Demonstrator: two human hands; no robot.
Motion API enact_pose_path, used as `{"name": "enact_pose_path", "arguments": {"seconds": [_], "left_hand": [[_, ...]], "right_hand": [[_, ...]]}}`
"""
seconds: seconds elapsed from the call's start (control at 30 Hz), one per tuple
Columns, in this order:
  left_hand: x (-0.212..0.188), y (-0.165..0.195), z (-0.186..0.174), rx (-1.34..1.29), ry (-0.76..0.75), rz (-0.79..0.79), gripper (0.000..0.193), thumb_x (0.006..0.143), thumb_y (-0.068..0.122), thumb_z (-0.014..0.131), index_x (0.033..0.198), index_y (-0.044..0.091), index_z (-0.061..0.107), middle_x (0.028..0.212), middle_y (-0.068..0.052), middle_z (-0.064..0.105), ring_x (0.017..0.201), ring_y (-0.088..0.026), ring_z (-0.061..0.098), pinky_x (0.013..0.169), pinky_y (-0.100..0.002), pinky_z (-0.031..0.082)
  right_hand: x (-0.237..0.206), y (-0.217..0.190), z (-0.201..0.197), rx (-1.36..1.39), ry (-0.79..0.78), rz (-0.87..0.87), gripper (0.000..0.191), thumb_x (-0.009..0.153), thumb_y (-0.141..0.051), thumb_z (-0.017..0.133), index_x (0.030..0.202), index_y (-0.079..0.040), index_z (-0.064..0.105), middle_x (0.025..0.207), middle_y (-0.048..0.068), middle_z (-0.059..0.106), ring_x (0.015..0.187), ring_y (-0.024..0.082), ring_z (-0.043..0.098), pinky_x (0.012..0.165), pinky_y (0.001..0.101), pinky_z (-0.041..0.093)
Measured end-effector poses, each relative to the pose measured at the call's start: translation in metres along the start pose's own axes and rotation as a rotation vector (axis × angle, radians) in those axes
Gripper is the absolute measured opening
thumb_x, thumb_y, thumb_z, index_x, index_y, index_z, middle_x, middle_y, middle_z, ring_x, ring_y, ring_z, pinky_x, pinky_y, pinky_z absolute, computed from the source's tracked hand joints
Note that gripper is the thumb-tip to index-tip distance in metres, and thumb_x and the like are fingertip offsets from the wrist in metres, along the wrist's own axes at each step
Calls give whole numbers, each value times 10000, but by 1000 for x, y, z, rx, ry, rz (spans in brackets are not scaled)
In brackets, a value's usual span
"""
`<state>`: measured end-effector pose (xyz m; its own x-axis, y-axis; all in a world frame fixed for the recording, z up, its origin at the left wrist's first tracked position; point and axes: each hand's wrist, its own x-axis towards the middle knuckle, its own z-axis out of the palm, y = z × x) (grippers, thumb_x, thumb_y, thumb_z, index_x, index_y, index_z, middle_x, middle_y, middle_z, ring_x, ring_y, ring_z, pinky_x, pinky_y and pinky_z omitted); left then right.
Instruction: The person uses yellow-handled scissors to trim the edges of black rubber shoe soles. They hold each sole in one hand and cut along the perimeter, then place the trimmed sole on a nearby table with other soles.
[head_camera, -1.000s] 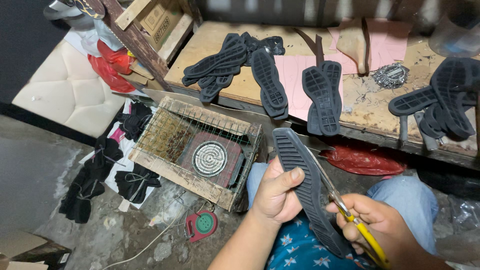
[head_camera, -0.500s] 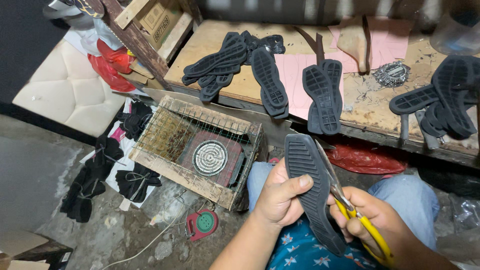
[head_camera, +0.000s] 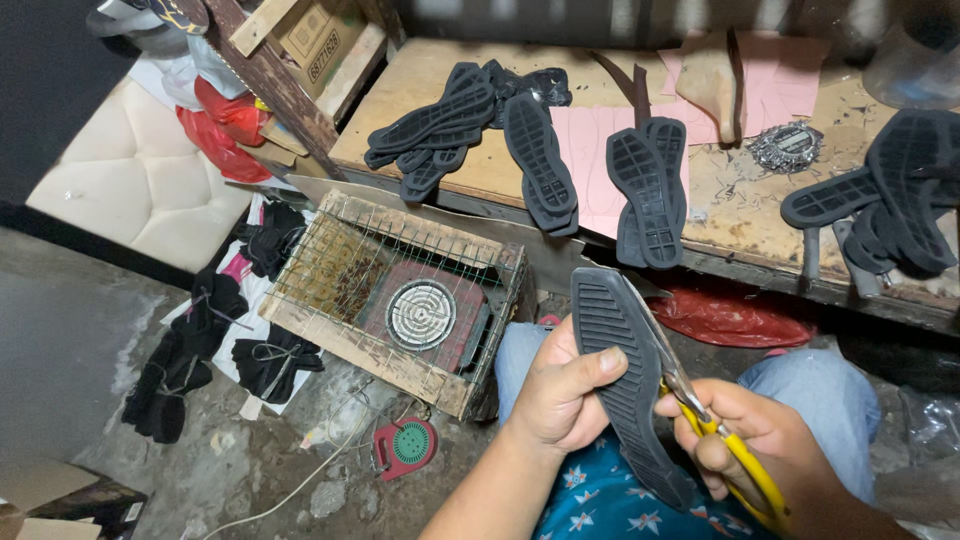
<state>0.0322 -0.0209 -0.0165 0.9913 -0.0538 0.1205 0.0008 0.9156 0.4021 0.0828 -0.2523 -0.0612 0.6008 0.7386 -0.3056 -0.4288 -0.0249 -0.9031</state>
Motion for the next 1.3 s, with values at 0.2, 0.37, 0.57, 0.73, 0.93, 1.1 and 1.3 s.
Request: {"name": "enact_pose_path", "arguments": {"seconds": [0.2, 0.37, 0.57, 0.73, 0.93, 1.1, 1.3], "left_hand": [[0, 0, -3, -3, -19, 2, 382, 982, 49, 747, 1315, -15, 569, 1187, -120, 676, 1085, -209, 675, 992, -351, 557], [0, 3, -4, 121, 33, 42, 395, 940, 36, 722, 1305, 2, 576, 1196, -88, 685, 1101, -178, 677, 1024, -330, 547], [-7, 12, -8, 630, 76, 36, 319, 917, 41, 719, 1230, 16, 662, 1143, -56, 704, 1051, -137, 660, 984, -298, 535], [-7, 9, -9, 863, -8, 69, 204, 944, 36, 754, 1129, 7, 674, 1122, -57, 683, 1032, -121, 629, 934, -285, 518], [-9, 2, 15, 1442, 79, 427, 598, 840, 106, 810, 1358, -6, 533, 1319, -185, 577, 1210, -278, 566, 1082, -381, 474], [-13, 1, 28, 1559, 8, 420, 924, 900, 133, 794, 1653, 43, 265, 1527, -221, 498, 1458, -367, 533, 1267, -420, 420], [-12, 1, 28, 1563, -77, 466, 1033, 852, 99, 767, 1676, 60, 146, 1510, -236, 471, 1397, -379, 515, 1217, -410, 421]], "right_hand": [[0, 10, -8, 98, -42, 25, 580, 825, -286, 760, 1279, 18, 566, 774, 89, 568, 553, 154, 551, 462, 295, 467], [7, 10, -7, 138, -37, -91, 550, 877, -283, 733, 1292, 31, 554, 828, 104, 583, 627, 175, 586, 538, 301, 498], [17, -16, -3, -18, 101, -313, 562, 811, -135, 750, 1309, -7, 522, 1024, 103, 659, 728, 142, 598, 618, 269, 505], [15, -38, 11, -203, 216, -417, 544, 844, 24, 798, 1327, -5, 550, 955, 91, 677, 835, 137, 629, 734, 279, 519], [20, -49, 32, -198, 446, -472, 493, 805, 27, 773, 1248, -27, 564, 964, 58, 668, 861, 114, 652, 764, 267, 546], [17, -52, 32, -142, 374, -406, 503, 793, 46, 762, 1255, -7, 571, 1019, 74, 664, 913, 118, 664, 805, 284, 564], [16, -53, 22, -67, 246, -247, 475, 821, 5, 711, 1275, -2, 572, 1114, 129, 751, 838, 159, 686, 725, 309, 554]]}}
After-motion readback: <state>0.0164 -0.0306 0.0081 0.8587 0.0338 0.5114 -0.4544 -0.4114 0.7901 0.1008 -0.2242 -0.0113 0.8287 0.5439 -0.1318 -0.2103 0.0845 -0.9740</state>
